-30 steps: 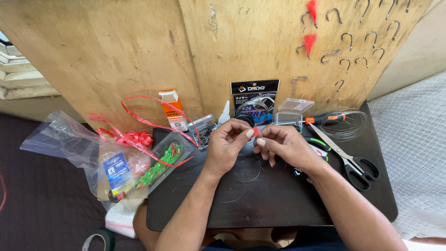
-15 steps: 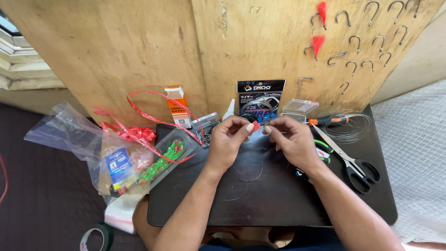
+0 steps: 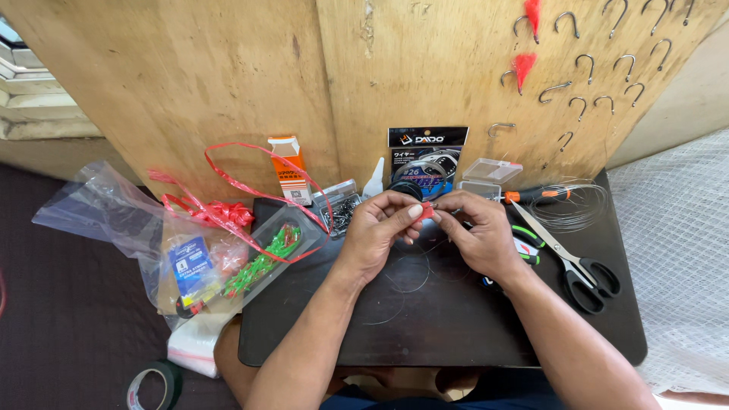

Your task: The person cuts a red ribbon with scissors and then folds it around a small metal hook. They then wrap a thin wire around the folded ribbon and hook to secure it in place.

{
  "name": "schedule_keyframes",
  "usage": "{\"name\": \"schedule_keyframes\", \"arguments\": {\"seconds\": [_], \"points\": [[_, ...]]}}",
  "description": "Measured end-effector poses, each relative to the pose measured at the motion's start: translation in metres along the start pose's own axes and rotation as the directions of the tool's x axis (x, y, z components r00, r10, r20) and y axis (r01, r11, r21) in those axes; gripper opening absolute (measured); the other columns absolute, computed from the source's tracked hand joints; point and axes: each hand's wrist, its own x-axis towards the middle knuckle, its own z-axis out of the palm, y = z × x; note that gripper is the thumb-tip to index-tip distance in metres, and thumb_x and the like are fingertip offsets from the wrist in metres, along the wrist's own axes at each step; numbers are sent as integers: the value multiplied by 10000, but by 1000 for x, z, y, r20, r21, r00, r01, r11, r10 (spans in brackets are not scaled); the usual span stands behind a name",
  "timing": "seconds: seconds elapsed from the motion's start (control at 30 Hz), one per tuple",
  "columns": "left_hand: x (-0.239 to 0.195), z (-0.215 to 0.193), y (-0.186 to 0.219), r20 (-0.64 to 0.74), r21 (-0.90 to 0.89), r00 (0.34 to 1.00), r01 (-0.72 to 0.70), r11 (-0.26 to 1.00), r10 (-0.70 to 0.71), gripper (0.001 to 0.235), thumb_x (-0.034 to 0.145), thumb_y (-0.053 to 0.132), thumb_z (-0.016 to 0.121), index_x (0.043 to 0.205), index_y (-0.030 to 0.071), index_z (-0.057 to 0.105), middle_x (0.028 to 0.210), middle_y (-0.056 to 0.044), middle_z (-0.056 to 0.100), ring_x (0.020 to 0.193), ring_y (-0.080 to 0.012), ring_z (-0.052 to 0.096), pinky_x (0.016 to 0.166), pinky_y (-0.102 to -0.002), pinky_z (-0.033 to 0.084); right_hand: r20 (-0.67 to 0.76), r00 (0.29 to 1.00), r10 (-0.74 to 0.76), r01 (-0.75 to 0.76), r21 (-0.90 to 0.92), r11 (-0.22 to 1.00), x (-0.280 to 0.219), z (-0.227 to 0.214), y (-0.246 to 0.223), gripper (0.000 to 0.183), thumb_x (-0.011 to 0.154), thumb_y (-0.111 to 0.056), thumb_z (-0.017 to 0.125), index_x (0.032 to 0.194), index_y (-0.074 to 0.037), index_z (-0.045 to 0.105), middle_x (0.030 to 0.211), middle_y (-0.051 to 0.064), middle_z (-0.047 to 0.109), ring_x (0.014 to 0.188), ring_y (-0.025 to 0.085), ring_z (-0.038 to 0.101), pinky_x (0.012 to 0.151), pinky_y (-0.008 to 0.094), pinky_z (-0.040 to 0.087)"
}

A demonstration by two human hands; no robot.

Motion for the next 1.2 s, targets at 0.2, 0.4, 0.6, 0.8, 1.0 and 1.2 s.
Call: {"name": "schedule_keyframes", "arguments": {"seconds": [0.2,0.4,0.6,0.8,1.0,1.2], "points": [[3,-8,-7,-3,-49,1000,31,998,-31,205,880,87,796,1027,-33,719,706,-175,723,592,-163,733,512,-205,601,11,1000,-28,28,-23,999,1,3,-9,47,923,-24,741,950,-10,776,838,112,744,696,151,660,475,233,536],[1,-4,-4,5,-79,999,44,996,-43,199,873,73,795,1018,-40,717,705,-172,724,589,-157,731,510,-203,600,33,999,-28,30,-59,998,3,1,-13,53,927,-35,739,957,-23,781,849,110,755,716,162,679,501,247,545],[2,-8,-6,6,-64,999,34,997,-34,190,873,66,796,1012,-43,726,707,-182,729,586,-160,732,505,-203,598,41,997,-61,64,-70,995,3,2,-13,55,923,-42,741,952,-27,785,835,110,753,711,167,676,516,261,534],[2,-8,-7,6,-71,1000,31,997,-30,185,871,57,793,1010,-46,727,706,-187,729,585,-163,733,508,-209,603,51,995,-89,94,-100,991,3,1,-11,53,929,-60,737,946,-43,784,842,98,761,722,177,690,539,265,522],[2,-8,-7,2,-75,998,58,995,-58,192,861,71,801,1002,-34,723,704,-187,730,575,-163,728,492,-208,597,58,992,-116,123,-142,982,3,0,-7,50,917,-63,746,937,-73,791,834,78,763,695,202,695,567,289,534],[2,-8,-9,2,-97,998,63,993,-63,183,869,56,790,1009,-37,719,701,-194,728,571,-171,730,488,-217,601,56,986,-155,164,-217,962,2,1,-5,34,910,-83,765,933,-76,789,830,88,758,667,238,694,556,308,544]]}}
